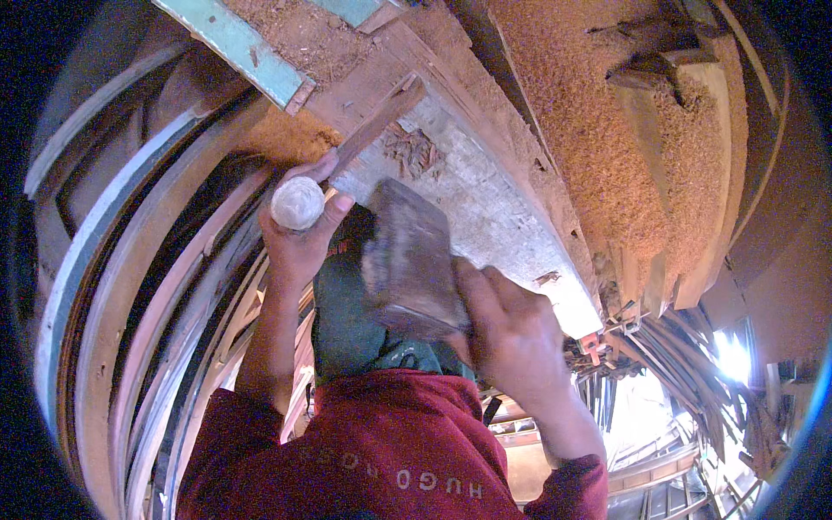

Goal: The person uses a mallet and a chisel to carve a notch into a curved wooden board in a workshop.

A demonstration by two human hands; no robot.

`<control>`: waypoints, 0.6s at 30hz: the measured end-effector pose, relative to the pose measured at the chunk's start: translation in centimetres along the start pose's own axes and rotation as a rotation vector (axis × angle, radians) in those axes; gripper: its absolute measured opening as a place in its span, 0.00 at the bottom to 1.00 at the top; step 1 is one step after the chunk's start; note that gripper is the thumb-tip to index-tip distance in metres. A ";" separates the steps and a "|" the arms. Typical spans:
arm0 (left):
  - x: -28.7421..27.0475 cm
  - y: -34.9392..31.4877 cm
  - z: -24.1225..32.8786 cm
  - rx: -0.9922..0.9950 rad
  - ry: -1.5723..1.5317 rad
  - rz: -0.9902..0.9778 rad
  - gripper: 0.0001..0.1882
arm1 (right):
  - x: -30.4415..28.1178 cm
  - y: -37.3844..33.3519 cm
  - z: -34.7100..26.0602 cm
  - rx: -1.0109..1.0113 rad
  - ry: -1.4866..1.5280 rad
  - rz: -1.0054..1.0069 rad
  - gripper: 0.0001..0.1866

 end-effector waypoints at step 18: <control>-0.2 -0.5 -1.5 -0.038 -0.157 0.001 0.16 | 3.1 1.4 -2.2 0.000 -0.297 0.209 0.33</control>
Point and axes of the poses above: each hand's wrist, its own y-axis towards the middle knuckle, its own x-axis out of the palm, z = x × y, the point moved 5 cm from there along y, towards the middle knuckle, and after that the axes turned 9 degrees about x, right-handed, at the moved point
